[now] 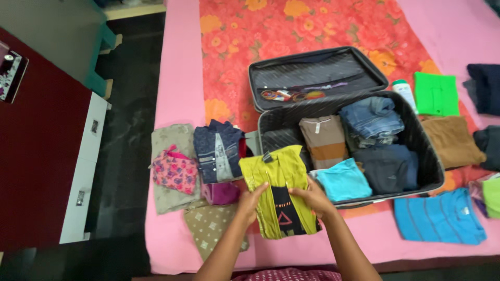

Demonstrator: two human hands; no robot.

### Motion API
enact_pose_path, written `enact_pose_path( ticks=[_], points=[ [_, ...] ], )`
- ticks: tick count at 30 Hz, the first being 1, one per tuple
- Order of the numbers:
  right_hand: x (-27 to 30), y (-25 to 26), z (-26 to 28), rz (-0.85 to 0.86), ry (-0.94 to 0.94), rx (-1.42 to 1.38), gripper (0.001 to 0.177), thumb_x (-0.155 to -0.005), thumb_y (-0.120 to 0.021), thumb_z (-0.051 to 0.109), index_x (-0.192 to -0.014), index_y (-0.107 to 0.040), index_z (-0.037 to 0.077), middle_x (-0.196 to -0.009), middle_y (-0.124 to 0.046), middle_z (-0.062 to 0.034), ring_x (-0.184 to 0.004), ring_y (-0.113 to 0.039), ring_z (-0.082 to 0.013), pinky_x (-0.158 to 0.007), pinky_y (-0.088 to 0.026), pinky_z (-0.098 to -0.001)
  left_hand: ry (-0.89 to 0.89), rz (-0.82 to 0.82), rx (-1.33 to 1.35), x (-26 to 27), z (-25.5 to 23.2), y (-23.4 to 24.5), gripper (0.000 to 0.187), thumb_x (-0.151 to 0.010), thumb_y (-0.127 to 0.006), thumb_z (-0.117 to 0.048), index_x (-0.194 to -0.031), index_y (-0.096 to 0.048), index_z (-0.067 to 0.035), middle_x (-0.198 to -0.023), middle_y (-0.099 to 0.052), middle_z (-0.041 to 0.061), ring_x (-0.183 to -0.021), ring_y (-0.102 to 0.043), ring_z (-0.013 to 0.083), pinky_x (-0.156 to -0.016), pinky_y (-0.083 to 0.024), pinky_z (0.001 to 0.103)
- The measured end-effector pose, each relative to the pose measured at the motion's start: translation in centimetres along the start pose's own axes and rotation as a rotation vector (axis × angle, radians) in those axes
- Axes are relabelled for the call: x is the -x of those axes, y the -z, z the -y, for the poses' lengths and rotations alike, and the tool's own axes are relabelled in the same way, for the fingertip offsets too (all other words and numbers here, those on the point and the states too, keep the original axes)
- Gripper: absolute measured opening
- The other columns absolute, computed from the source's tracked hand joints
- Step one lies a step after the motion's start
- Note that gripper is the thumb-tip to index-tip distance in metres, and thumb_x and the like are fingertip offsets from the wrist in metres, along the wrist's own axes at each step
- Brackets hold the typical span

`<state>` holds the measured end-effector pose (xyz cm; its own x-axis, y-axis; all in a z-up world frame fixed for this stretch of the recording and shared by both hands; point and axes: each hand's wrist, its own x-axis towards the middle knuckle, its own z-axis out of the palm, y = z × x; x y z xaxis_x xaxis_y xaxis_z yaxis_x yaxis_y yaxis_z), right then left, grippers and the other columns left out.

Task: The person unpacks a suitcase by removing folded clothes one at a time and placing them on the bed. They handle shirts, pants, and other garments, stacking them in piles beside the suitcase.

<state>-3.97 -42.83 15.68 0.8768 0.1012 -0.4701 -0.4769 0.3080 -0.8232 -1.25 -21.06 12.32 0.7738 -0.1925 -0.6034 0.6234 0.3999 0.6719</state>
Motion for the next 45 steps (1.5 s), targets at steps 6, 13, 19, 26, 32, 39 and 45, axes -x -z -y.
enact_pose_path(
  ticks=[6,13,19,26,32,39,45],
  points=[
    [-2.7,-7.8,-5.6,-0.083,-0.123,0.061,0.064,-0.083,-0.071,0.003,-0.144,-0.053,0.005,-0.119,-0.074,-0.0131,-0.097,-0.074,-0.0212,-0.082,-0.061,-0.0354,0.062,-0.028,0.019,-0.4,-0.1,9.9,0.043,-0.089,-0.074,-0.018,-0.126,-0.067,0.002,-0.115,-0.075,0.014,-0.097,-0.075,0.0255,-0.081,-0.062,0.040],
    [-11.5,-14.5,-6.9,-0.025,0.116,0.298,0.071,-0.085,-0.070,0.003,-0.150,-0.043,0.007,-0.134,-0.066,-0.0098,-0.120,-0.064,-0.0188,-0.100,-0.051,-0.0334,-0.037,-0.137,-0.079,-7.4,-3.8,17.6,0.048,-0.089,-0.075,-0.020,-0.133,-0.062,-0.006,-0.124,-0.071,0.009,-0.109,-0.068,0.0219,-0.090,-0.056,0.040],
    [-21.7,-18.8,-5.1,-0.096,0.176,0.597,0.074,-0.090,-0.070,0.017,-0.155,-0.035,0.014,-0.134,-0.066,-0.0132,-0.123,-0.064,-0.0231,-0.102,-0.048,-0.0356,-0.132,-0.031,-0.034,-16.5,-9.1,22.3,0.053,-0.093,-0.067,-0.014,-0.142,-0.050,-0.010,-0.132,-0.065,0.007,-0.117,-0.063,0.0217,-0.095,-0.054,0.040],
    [-30.8,-18.2,-6.8,-0.168,0.135,0.694,0.066,-0.094,-0.066,0.027,-0.153,-0.037,0.017,-0.127,-0.072,-0.0197,-0.118,-0.071,-0.0325,-0.098,-0.053,-0.0406,-0.180,-0.044,-0.207,-26.0,-10.5,25.0,0.053,-0.097,-0.065,-0.012,-0.146,-0.047,-0.008,-0.134,-0.065,0.010,-0.120,-0.063,0.0227,-0.098,-0.052,0.038],
    [-33.4,-15.9,-10.6,-0.217,0.213,0.969,0.077,-0.091,-0.062,0.013,-0.158,-0.026,0.009,-0.124,-0.063,-0.0322,-0.115,-0.061,-0.0499,-0.097,-0.049,-0.0512,-0.295,-0.299,-0.658,-26.4,-10.8,24.5,0.061,-0.094,-0.070,-0.018,-0.148,-0.042,-0.008,-0.130,-0.068,0.017,-0.120,-0.067,0.0317,-0.101,-0.051,0.041],
    [-30.7,-16.9,-13.2,-0.220,0.497,1.153,0.080,-0.083,-0.058,-0.003,-0.157,-0.027,-0.004,-0.154,-0.037,-0.0335,-0.137,-0.043,-0.0512,-0.113,-0.040,-0.0505,-0.815,-0.513,-1.363,-22.6,-10.7,21.7,0.067,-0.092,-0.061,-0.008,-0.154,-0.036,0.000,-0.152,-0.042,0.028,-0.142,-0.044,0.0442,-0.118,-0.038,0.049],
    [-24.7,-18.9,-13.6,-0.222,0.526,1.395,0.077,-0.075,-0.063,-0.003,-0.149,-0.040,0.001,-0.159,-0.026,-0.0326,-0.141,-0.036,-0.0515,-0.111,-0.037,-0.0535,-0.645,-0.323,-1.637,-19.0,-6.4,20.9,0.067,-0.086,-0.057,-0.006,-0.151,-0.041,-0.005,-0.160,-0.037,0.019,-0.150,-0.030,0.0360,-0.120,-0.021,0.059]
  ],
)
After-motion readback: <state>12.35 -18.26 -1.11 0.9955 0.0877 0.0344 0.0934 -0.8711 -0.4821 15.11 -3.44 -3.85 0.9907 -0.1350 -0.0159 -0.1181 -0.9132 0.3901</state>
